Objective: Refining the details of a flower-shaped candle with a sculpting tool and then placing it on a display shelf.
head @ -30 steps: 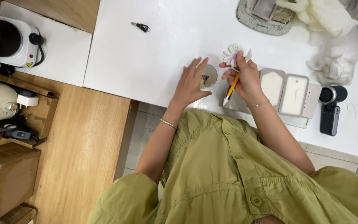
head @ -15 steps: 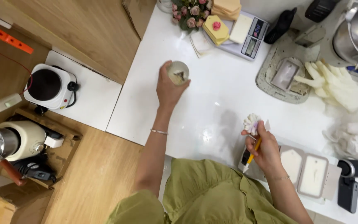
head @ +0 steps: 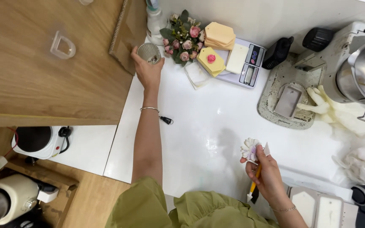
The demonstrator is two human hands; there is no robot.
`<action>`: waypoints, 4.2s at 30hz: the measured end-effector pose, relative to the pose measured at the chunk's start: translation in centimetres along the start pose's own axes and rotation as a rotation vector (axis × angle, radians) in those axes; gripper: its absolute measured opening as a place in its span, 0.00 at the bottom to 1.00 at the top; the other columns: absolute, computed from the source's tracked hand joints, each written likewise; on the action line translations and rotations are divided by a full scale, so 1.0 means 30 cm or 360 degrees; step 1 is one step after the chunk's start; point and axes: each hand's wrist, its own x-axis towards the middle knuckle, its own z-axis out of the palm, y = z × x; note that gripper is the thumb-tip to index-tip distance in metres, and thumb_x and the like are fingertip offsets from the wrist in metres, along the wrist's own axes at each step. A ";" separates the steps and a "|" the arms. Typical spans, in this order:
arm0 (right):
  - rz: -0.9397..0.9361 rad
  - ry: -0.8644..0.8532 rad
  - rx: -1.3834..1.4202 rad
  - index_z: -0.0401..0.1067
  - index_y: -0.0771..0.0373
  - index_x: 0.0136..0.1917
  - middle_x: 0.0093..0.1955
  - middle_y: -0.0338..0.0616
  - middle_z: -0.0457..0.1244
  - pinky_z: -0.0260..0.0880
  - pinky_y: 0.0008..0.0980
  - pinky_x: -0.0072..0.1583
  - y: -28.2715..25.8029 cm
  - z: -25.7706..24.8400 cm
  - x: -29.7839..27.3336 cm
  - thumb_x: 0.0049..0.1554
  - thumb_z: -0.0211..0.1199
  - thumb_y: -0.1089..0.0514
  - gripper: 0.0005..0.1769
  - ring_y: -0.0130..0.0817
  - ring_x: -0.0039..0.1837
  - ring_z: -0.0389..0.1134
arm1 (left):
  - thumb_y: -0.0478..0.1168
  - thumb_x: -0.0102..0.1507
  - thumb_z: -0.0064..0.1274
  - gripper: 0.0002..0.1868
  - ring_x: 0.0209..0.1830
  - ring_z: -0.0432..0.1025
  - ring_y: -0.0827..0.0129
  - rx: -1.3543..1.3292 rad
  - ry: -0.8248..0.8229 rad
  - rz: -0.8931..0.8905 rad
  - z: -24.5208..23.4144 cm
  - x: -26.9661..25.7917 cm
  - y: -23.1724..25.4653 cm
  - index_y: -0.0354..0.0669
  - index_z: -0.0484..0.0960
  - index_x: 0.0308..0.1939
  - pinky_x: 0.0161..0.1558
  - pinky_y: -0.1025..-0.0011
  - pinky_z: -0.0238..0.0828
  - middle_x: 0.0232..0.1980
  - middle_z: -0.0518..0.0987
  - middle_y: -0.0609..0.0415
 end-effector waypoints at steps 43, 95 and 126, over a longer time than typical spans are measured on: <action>-0.0860 0.0138 0.0352 0.72 0.62 0.53 0.42 0.47 0.65 0.66 0.32 0.40 -0.597 -1.225 0.587 0.69 0.42 0.35 0.30 0.33 0.38 0.65 | 0.40 0.70 0.42 0.18 0.56 0.78 0.63 -0.1061 -0.1387 -0.1279 -0.235 -1.664 0.735 0.35 0.73 0.61 0.56 0.65 0.77 0.57 0.82 0.44; -0.0738 0.0046 0.1108 0.71 0.69 0.63 0.60 0.48 0.68 0.71 0.38 0.61 0.306 -1.838 -1.017 0.69 0.51 0.50 0.21 0.33 0.58 0.70 | 0.31 0.61 0.64 0.35 0.53 0.78 0.71 -0.1123 -0.2448 0.0107 0.012 -2.730 1.344 0.43 0.68 0.71 0.53 0.71 0.81 0.58 0.79 0.52; -0.1189 -0.0380 0.1131 0.59 0.68 0.73 0.69 0.60 0.63 0.69 0.47 0.68 -0.799 -3.310 -0.361 0.72 0.44 0.51 0.24 0.50 0.71 0.66 | 0.81 0.70 0.17 0.58 0.82 0.52 0.56 -0.2492 -0.2579 -0.1551 1.710 -3.398 2.250 0.33 0.46 0.83 0.81 0.60 0.48 0.83 0.56 0.41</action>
